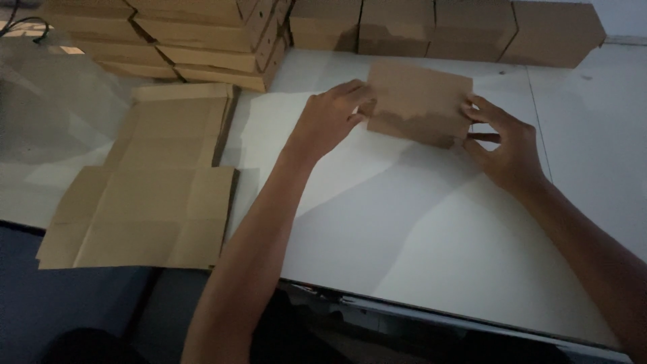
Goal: The person folds flat cardboard sheets into small rectangular boxes on a white table. They fold the side flaps, tuck the top flaps to close the box, and place the finished box aside. The process is repeated with another sheet to form a second box.
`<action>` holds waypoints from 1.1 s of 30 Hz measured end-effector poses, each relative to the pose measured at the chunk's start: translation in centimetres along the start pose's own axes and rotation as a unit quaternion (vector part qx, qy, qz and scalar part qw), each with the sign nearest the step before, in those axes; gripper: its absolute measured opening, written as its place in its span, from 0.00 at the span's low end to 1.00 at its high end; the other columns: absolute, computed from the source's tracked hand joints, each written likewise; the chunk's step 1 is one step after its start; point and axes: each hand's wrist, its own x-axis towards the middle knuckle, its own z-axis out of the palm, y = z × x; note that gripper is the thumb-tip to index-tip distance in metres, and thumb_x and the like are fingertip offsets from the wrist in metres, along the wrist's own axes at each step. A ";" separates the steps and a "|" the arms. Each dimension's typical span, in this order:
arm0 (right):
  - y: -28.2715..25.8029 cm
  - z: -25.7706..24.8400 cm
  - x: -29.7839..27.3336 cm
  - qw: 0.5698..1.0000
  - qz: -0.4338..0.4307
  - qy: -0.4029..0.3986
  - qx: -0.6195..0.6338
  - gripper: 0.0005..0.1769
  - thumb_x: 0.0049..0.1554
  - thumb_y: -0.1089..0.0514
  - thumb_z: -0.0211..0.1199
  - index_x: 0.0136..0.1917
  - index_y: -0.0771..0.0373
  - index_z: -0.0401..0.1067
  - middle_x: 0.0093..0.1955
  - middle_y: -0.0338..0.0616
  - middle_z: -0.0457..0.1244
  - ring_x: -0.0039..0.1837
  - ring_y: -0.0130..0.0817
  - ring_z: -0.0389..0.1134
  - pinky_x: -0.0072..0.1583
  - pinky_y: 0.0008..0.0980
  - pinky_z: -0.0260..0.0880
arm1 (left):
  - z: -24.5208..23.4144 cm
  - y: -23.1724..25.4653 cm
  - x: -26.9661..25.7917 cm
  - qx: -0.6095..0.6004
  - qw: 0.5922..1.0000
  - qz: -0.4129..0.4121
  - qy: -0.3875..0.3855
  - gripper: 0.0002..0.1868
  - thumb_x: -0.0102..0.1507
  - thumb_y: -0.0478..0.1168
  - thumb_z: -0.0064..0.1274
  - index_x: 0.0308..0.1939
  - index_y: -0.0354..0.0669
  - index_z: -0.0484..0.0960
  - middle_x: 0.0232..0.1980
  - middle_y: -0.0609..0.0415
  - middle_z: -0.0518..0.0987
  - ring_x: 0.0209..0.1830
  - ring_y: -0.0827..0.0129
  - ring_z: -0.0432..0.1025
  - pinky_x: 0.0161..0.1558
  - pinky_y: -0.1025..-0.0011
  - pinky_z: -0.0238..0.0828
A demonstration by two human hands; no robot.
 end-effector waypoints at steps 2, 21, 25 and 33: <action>0.5 0.1 0.0 1.000 -0.020 0.002 -0.008 0.33 0.56 0.76 0.67 0.73 0.78 0.65 0.74 0.68 0.60 0.71 0.60 0.65 0.60 0.46 0.76 | 0.3 -0.4 0.1 0.005 1.000 -0.006 -0.005 0.19 0.57 0.28 0.57 0.47 0.51 0.74 0.46 0.62 0.76 0.37 0.67 0.72 0.24 0.64 0.64; 2.0 0.6 -0.5 0.999 -0.027 0.013 -0.021 0.35 0.54 0.76 0.71 0.74 0.70 0.67 0.73 0.63 0.62 0.60 0.49 0.64 0.60 0.44 0.77 | 1.3 0.2 0.4 -0.278 0.955 -0.106 0.007 0.17 0.60 0.49 0.65 0.40 0.47 0.73 0.37 0.56 0.79 0.34 0.70 0.74 0.41 0.72 0.74; 4.6 1.1 -0.8 0.992 -0.010 0.007 -0.123 0.36 0.54 0.66 0.75 0.75 0.64 0.71 0.75 0.55 0.64 0.55 0.45 0.60 0.55 0.43 0.64 | 2.2 -0.4 0.2 -0.262 0.961 -0.090 0.006 0.13 0.65 0.41 0.61 0.47 0.46 0.73 0.35 0.54 0.82 0.35 0.68 0.77 0.45 0.71 0.75; 0.7 0.2 -0.1 0.998 0.061 0.014 -0.022 0.28 0.58 0.69 0.70 0.71 0.58 0.73 0.70 0.53 0.65 0.71 0.55 0.65 0.75 0.59 0.55 | 3.6 -0.7 0.3 -0.262 0.960 -0.095 0.006 0.16 0.68 0.36 0.60 0.58 0.39 0.77 0.43 0.41 0.82 0.44 0.56 0.80 0.48 0.61 0.81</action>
